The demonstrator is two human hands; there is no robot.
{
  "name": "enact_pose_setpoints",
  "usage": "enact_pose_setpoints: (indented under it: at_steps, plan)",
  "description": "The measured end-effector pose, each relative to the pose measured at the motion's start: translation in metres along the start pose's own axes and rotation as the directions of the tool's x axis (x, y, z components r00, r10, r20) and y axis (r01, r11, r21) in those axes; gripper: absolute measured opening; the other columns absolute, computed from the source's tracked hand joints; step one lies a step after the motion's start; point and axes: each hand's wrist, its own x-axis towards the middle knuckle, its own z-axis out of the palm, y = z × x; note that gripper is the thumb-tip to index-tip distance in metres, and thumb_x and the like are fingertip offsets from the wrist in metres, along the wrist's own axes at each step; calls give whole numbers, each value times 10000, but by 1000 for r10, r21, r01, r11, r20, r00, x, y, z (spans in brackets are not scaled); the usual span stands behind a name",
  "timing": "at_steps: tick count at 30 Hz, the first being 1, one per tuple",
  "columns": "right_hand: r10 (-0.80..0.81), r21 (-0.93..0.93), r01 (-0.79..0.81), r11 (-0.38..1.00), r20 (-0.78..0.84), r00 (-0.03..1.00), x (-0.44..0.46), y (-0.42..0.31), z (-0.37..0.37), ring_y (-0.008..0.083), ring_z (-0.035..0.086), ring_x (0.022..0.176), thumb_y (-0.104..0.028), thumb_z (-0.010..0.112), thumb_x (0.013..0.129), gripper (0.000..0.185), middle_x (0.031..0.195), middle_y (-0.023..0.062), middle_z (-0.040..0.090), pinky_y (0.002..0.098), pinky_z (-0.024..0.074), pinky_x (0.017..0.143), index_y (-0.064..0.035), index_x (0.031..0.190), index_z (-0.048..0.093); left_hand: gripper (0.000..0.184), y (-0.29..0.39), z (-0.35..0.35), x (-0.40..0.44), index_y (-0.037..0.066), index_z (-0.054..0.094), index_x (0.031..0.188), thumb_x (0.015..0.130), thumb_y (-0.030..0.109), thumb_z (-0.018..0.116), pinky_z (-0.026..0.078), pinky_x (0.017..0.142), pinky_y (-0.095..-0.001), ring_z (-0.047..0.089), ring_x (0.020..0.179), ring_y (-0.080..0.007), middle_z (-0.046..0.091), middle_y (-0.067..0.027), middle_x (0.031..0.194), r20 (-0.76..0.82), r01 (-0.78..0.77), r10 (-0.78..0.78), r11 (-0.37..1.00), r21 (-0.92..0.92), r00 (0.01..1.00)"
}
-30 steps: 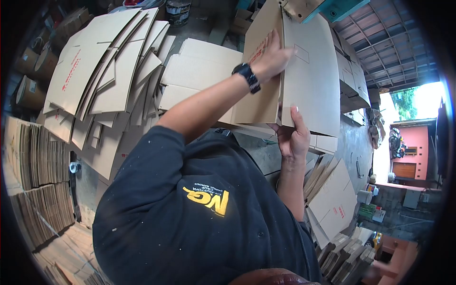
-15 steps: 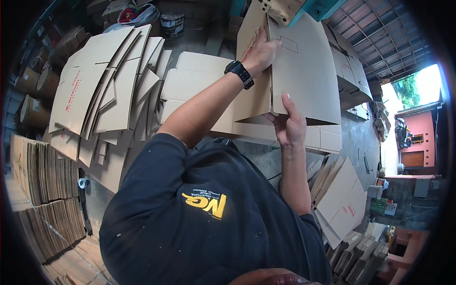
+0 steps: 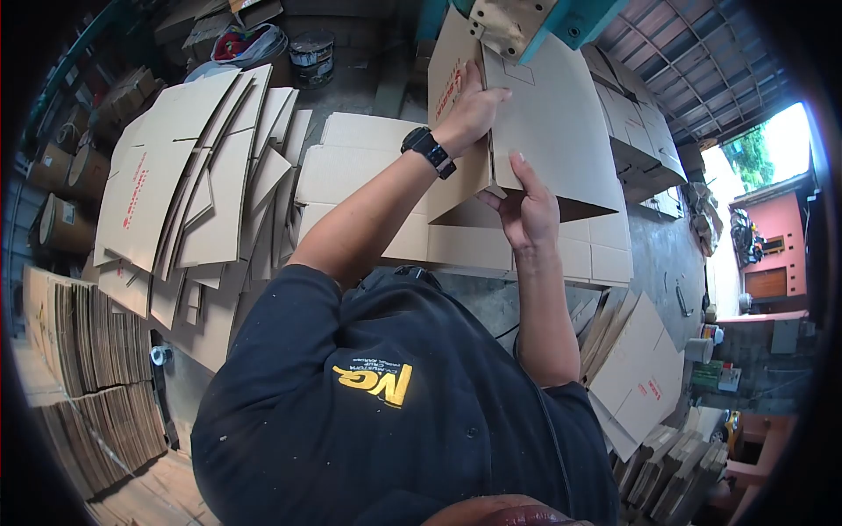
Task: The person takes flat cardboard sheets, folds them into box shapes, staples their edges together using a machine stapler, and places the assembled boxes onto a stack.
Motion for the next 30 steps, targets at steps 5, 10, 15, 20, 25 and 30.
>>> enact_pose_setpoints:
  at_steps: [5, 10, 15, 20, 25, 30]
  plan:
    - [-36, -45, 35, 998, -41, 998, 4, 1, 2, 184, 688, 981, -187, 651, 980, 292, 1114, 63, 674, 422, 615, 776, -53, 1235, 602, 1130, 5, 0, -31, -170, -108, 1501, 873, 375, 655, 85, 1241, -375, -1, 1544, -344, 22, -322, 1629, 126, -17, 23, 999, -52, 992]
    - [-3, -81, 2, 997, -6, 1000, 18, -4, 3, 244, 650, 1093, -247, 580, 1021, 305, 1181, 94, 656, 501, 540, 926, -59, 1261, 580, 854, -5, 7, -31, -81, 127, 1523, 885, 178, 632, 408, 1080, -352, 468, 1279, -245, 438, -202, 1402, 20, -132, 132, 991, -16, 991]
    - [4, -26, -3, 1000, 9, 1000, 45, -8, 6, 202, 675, 1017, -216, 646, 981, 314, 1129, 71, 666, 428, 591, 797, -73, 1254, 584, 844, -4, 4, -2, -84, 142, 1501, 850, 138, 631, 424, 1057, -355, 482, 1259, -258, 449, -209, 1376, -22, -37, 35, 995, -89, 999]
    - [2, -27, -2, 1000, 15, 1000, 53, -8, 4, 213, 666, 1039, -222, 639, 986, 344, 1150, 80, 654, 476, 573, 829, -64, 1282, 561, 817, -10, 7, 8, -88, 170, 1487, 847, 134, 626, 421, 1057, -355, 473, 1270, -260, 464, -212, 1366, -61, -64, 60, 996, -58, 996]
    - [8, -12, -8, 1000, 55, 998, 45, -13, 9, 223, 668, 1032, -225, 625, 993, 329, 1136, 81, 664, 485, 564, 843, -52, 1269, 578, 769, -10, -3, 3, -83, 223, 1479, 888, 204, 622, 379, 1092, -345, 456, 1304, -259, 429, -207, 1422, -10, -42, 42, 999, 5, 999]
    - [53, 86, -59, 995, 62, 997, -8, -25, -10, 218, 694, 961, -212, 629, 983, 289, 1090, 71, 696, 366, 570, 778, -44, 1218, 611, 876, -11, -39, -20, 108, 162, 1607, 950, 576, 506, 51, 1186, -595, 107, 1543, -266, 217, -107, 1656, 2, 141, -143, 977, -158, 990]
